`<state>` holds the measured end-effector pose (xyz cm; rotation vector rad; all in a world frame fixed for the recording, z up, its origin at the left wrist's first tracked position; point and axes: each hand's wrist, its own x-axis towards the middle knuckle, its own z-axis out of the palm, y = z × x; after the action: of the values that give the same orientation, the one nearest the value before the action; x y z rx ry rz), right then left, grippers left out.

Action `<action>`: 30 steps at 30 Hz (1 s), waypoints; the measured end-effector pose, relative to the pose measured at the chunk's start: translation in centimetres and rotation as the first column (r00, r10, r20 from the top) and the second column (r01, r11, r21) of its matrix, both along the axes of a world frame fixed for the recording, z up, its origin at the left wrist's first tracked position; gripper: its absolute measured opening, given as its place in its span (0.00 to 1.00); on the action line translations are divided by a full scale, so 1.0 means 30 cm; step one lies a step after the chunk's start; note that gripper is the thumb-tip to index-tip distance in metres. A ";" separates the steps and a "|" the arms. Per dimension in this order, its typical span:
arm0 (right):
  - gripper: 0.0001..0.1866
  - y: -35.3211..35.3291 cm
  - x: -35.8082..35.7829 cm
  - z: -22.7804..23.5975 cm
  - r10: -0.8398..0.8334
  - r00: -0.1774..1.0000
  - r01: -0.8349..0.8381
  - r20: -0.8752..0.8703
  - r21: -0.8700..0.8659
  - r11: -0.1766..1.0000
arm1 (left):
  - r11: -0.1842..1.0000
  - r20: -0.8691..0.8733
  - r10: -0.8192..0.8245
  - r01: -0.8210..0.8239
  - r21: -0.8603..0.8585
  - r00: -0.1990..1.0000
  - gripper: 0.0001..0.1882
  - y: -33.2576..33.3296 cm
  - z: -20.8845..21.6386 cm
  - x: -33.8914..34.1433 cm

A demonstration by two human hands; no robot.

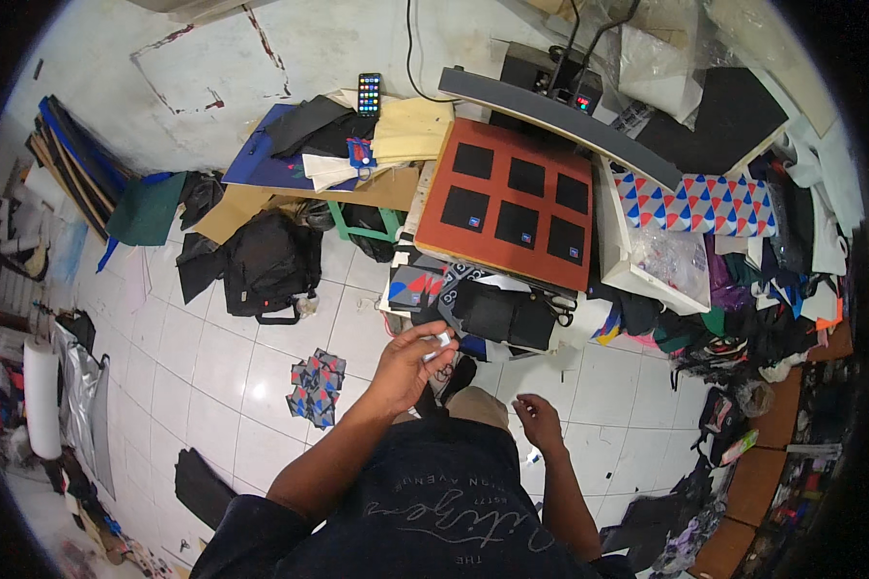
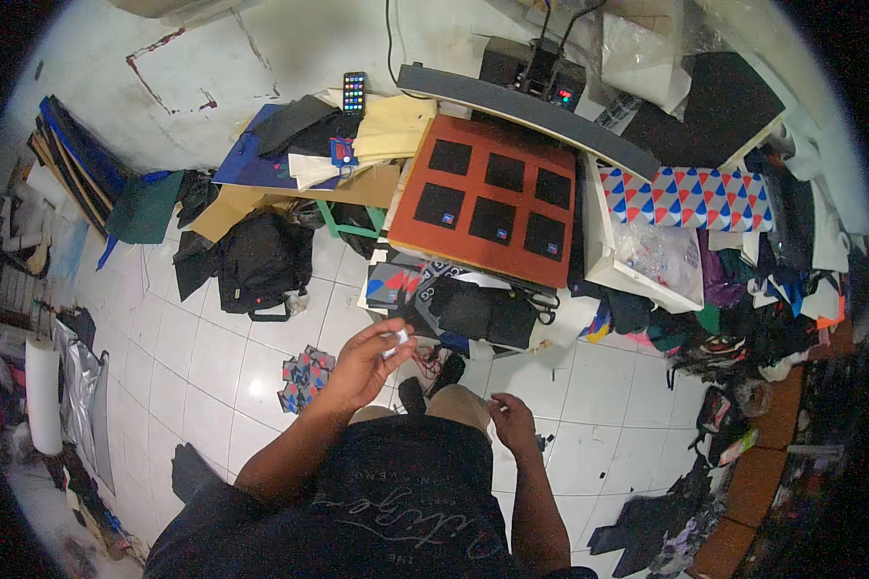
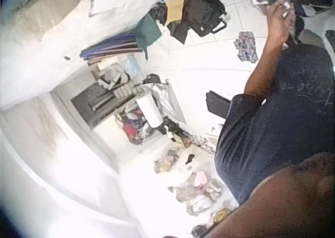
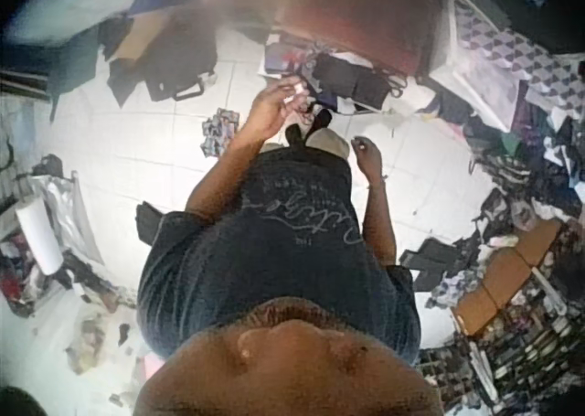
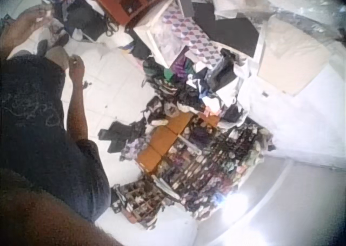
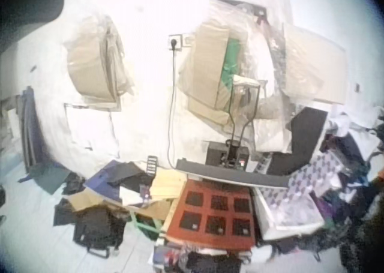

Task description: The person places small square stickers onto a red board with black squares, then closes a heat press machine. The person repeats this process with multiple stickers, arranging them in a grid pattern on the board.

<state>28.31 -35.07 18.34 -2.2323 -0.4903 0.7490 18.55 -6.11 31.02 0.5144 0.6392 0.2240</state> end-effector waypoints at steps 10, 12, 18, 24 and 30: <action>0.10 0.449 0.097 0.462 0.296 0.889 -0.425 0.350 0.386 0.819 | 0.987 -0.124 -0.134 0.143 0.067 0.983 0.12 -0.012 -0.076 -0.001; 0.10 0.479 0.126 0.450 0.361 0.843 -0.507 0.397 0.366 0.780 | 0.983 -0.169 -0.164 0.175 0.053 0.972 0.13 -0.022 -0.065 0.018; 0.09 0.495 0.214 0.395 0.425 0.751 -0.628 0.505 0.347 0.697 | 0.974 -0.265 -0.207 0.223 0.032 0.942 0.12 -0.042 -0.076 0.076; 0.09 0.490 0.294 0.327 0.368 0.857 -0.505 0.361 0.445 0.739 | 0.990 -0.213 -0.138 0.135 -0.026 0.967 0.11 -0.035 -0.076 0.175; 0.10 0.521 0.378 0.318 0.266 0.951 -0.152 -0.156 0.513 0.844 | 0.986 -0.164 -0.055 0.080 0.148 0.985 0.08 -0.050 -0.077 0.290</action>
<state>39.66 -19.46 27.87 -1.6077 -0.7346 0.8603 27.26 -7.61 28.70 0.7073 0.7623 0.1702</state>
